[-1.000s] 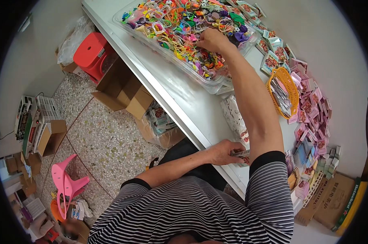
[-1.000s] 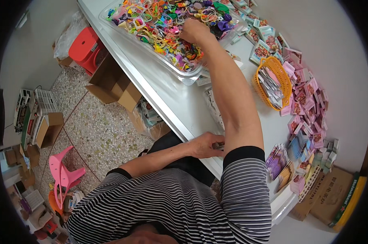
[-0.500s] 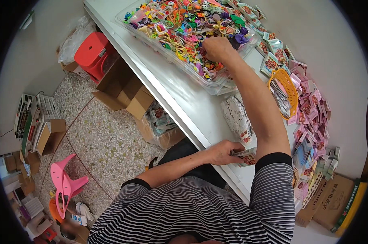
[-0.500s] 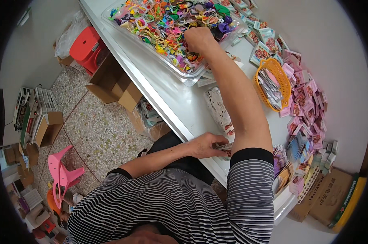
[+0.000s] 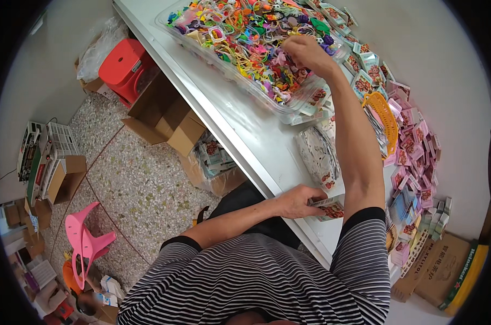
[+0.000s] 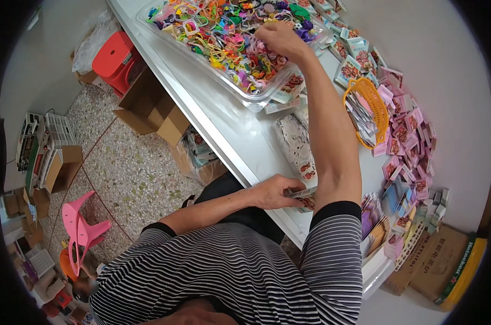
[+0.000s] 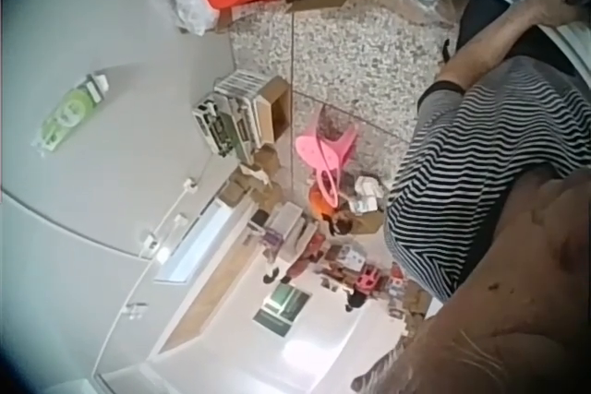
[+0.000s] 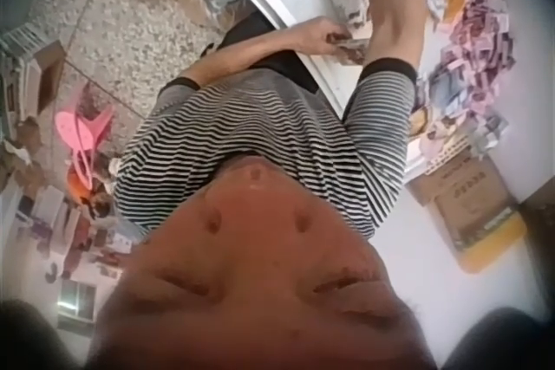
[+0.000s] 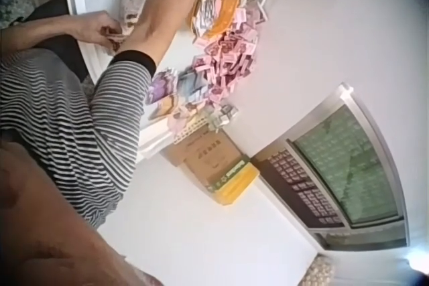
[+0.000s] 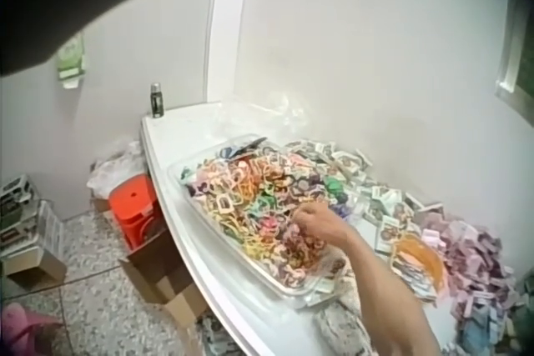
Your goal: Packaging small toy components and stickers into plastic bags at a workbench.
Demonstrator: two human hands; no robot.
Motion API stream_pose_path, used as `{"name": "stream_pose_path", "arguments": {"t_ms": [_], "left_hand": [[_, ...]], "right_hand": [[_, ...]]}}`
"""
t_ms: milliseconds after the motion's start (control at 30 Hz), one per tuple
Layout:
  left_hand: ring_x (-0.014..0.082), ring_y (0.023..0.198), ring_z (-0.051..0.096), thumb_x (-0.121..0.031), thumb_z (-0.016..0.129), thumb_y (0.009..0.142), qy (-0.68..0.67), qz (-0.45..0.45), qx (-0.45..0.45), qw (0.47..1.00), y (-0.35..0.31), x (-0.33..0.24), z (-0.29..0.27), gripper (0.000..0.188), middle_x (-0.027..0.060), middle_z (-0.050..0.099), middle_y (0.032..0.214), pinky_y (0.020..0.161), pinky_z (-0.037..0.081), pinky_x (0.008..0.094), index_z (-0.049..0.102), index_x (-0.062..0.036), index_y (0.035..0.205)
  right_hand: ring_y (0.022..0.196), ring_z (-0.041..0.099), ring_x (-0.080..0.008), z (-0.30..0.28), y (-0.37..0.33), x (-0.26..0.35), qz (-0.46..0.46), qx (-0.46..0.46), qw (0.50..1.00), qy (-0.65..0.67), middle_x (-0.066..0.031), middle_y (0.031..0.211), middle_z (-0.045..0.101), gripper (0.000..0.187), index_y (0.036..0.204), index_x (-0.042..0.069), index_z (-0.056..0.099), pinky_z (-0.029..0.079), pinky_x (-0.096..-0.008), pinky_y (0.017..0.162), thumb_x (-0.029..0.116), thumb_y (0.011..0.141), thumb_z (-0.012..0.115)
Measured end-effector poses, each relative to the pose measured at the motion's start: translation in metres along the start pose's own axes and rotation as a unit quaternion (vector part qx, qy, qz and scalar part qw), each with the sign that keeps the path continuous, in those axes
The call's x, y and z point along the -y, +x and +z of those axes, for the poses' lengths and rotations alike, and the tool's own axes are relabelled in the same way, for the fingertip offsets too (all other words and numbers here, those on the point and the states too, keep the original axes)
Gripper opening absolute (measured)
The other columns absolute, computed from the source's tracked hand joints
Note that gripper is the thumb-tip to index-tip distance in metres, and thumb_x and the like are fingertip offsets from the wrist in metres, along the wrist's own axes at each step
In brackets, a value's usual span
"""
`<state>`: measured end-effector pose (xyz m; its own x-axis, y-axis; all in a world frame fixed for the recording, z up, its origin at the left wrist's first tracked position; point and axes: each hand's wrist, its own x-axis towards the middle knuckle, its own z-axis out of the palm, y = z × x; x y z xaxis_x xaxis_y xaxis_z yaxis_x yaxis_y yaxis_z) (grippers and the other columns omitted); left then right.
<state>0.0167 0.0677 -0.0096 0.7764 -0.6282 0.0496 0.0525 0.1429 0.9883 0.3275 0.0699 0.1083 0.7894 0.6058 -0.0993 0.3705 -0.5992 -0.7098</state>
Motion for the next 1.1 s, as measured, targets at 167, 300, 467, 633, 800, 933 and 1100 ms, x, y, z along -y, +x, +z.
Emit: {"name": "stream_pose_path", "arguments": {"t_ms": [167, 300, 467, 633, 800, 933, 1100], "left_hand": [[0.0126, 0.072, 0.056, -0.024, 0.080, 0.086, -0.005, 0.002, 0.011, 1.000, 0.000, -0.007, 0.001, 0.045, 0.0101, 0.068, 0.090, 0.069, 0.049, 0.0305, 0.065, 0.0023, 0.119], [0.0077, 0.068, 0.053, -0.020, 0.080, 0.088, -0.054, -0.025, 0.017, 0.998, -0.003, -0.006, 0.001, 0.039, 0.0040, 0.066, 0.087, 0.065, 0.047, 0.0266, 0.064, 0.0003, 0.118], [0.0068, 0.078, 0.062, -0.015, 0.078, 0.090, -0.112, 0.021, -0.023, 0.993, -0.009, 0.001, 0.003, 0.036, 0.0034, 0.069, 0.097, 0.071, 0.052, 0.0228, 0.064, 0.0004, 0.120], [0.0169, 0.106, 0.068, 0.000, 0.070, 0.092, -0.263, -0.008, -0.083, 0.961, -0.031, -0.022, -0.016, 0.038, 0.0143, 0.070, 0.117, 0.097, 0.054, 0.0301, 0.059, 0.0080, 0.127], [0.0179, 0.106, 0.067, 0.004, 0.072, 0.089, -0.220, 0.000, -0.107, 0.970, -0.027, -0.030, -0.023, 0.038, 0.0144, 0.070, 0.118, 0.097, 0.055, 0.0325, 0.059, 0.0080, 0.125], [0.0129, 0.097, 0.066, -0.005, 0.077, 0.087, -0.216, 0.030, -0.097, 0.971, -0.025, -0.025, -0.015, 0.041, 0.0121, 0.070, 0.113, 0.084, 0.055, 0.0263, 0.061, 0.0082, 0.123], [0.0099, 0.096, 0.066, -0.003, 0.078, 0.086, -0.195, 0.019, -0.083, 0.977, -0.026, -0.020, -0.004, 0.039, 0.0108, 0.071, 0.112, 0.077, 0.055, 0.0214, 0.063, 0.0073, 0.121]], "right_hand": [[0.061, 0.041, -0.0072, -0.029, -0.030, 0.013, -0.054, -0.045, 0.977, 0.200, 0.0051, 0.069, 0.043, 0.020, 0.097, 0.007, 0.064, 0.037, -0.0243, 0.058, 0.026, 0.100, 0.060], [0.062, 0.040, -0.0072, -0.049, -0.061, 0.030, -0.089, -0.044, 0.967, 0.233, 0.0053, 0.069, 0.042, 0.021, 0.099, 0.007, 0.062, 0.037, -0.0252, 0.059, 0.027, 0.102, 0.060], [0.065, 0.039, -0.0057, -0.075, -0.133, 0.047, -0.095, -0.063, 0.976, 0.188, 0.0058, 0.072, 0.043, 0.020, 0.100, 0.006, 0.061, 0.035, -0.0226, 0.060, 0.025, 0.103, 0.059], [0.072, 0.048, -0.0059, -0.070, -0.227, 0.069, -0.113, -0.134, 0.984, 0.002, 0.0030, 0.082, 0.055, 0.019, 0.098, 0.001, 0.062, 0.039, -0.0218, 0.065, 0.019, 0.102, 0.059], [0.083, 0.059, -0.0145, -0.039, -0.302, 0.076, -0.076, -0.133, 0.985, -0.085, -0.0057, 0.091, 0.064, 0.007, 0.100, -0.001, 0.064, 0.048, -0.0286, 0.075, 0.005, 0.097, 0.063], [0.073, 0.061, -0.0211, -0.014, -0.338, 0.064, -0.068, -0.126, 0.981, -0.129, -0.0092, 0.083, 0.061, 0.007, 0.100, 0.002, 0.065, 0.048, -0.0325, 0.067, 0.002, 0.093, 0.066], [0.071, 0.060, -0.0287, 0.001, -0.370, 0.063, -0.062, -0.139, 0.977, -0.146, -0.0103, 0.079, 0.060, 0.011, 0.100, 0.005, 0.066, 0.046, -0.0371, 0.062, 0.003, 0.089, 0.069]]}}
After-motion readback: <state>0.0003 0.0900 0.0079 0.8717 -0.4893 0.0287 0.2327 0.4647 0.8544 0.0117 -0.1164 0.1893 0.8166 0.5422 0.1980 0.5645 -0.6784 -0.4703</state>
